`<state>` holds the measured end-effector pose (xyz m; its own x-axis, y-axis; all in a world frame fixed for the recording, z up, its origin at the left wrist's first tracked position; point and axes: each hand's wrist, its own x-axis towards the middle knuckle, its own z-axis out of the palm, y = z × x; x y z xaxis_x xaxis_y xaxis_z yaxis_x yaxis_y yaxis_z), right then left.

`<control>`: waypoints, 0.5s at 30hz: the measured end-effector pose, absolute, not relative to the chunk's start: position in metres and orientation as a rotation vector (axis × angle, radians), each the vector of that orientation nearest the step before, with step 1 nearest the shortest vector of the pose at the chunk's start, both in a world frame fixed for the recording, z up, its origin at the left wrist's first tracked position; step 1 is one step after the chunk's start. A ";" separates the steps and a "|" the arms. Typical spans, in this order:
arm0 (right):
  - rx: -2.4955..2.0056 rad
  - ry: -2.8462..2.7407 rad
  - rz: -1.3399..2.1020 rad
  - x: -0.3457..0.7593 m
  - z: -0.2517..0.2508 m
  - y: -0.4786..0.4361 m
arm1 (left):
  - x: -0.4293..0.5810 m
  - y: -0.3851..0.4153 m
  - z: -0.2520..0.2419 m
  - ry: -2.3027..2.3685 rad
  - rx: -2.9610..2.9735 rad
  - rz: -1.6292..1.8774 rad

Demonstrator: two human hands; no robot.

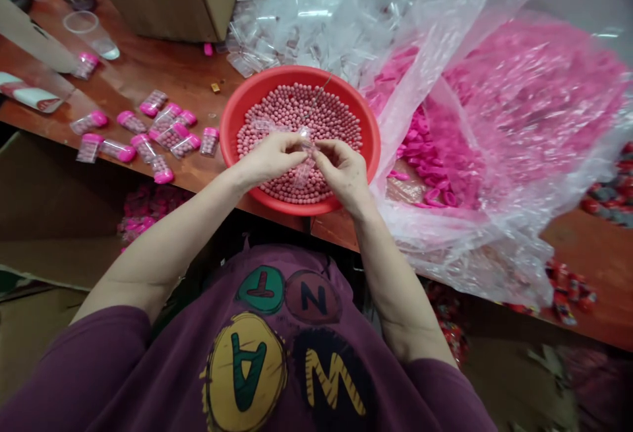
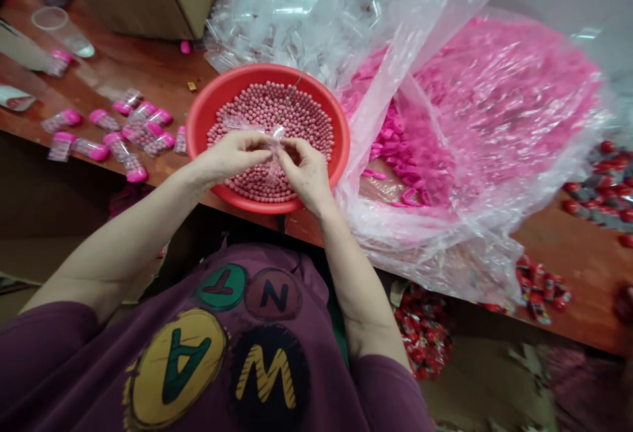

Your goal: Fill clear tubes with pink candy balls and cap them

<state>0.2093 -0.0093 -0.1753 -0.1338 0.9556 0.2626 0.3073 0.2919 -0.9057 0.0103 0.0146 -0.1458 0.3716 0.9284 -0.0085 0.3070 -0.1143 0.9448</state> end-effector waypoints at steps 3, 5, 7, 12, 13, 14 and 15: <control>-1.178 -1.442 0.995 0.210 -0.180 -0.004 | 0.030 0.009 -0.147 1.233 1.434 0.985; -1.213 -1.383 1.037 0.209 -0.180 -0.003 | 0.039 0.005 -0.147 1.304 1.471 1.015; -1.235 -1.342 1.061 0.210 -0.179 -0.002 | 0.043 0.004 -0.146 1.353 1.603 0.957; -1.359 -1.722 0.955 0.225 -0.186 0.014 | 0.035 0.014 -0.140 1.530 1.850 0.792; -1.382 -1.866 0.848 0.225 -0.189 0.021 | 0.034 0.015 -0.136 1.586 1.866 0.783; -1.377 -1.994 0.732 0.222 -0.192 0.028 | 0.034 0.013 -0.130 1.643 1.875 0.777; -1.344 -2.092 0.641 0.215 -0.196 0.036 | 0.035 0.010 -0.124 1.684 1.884 0.795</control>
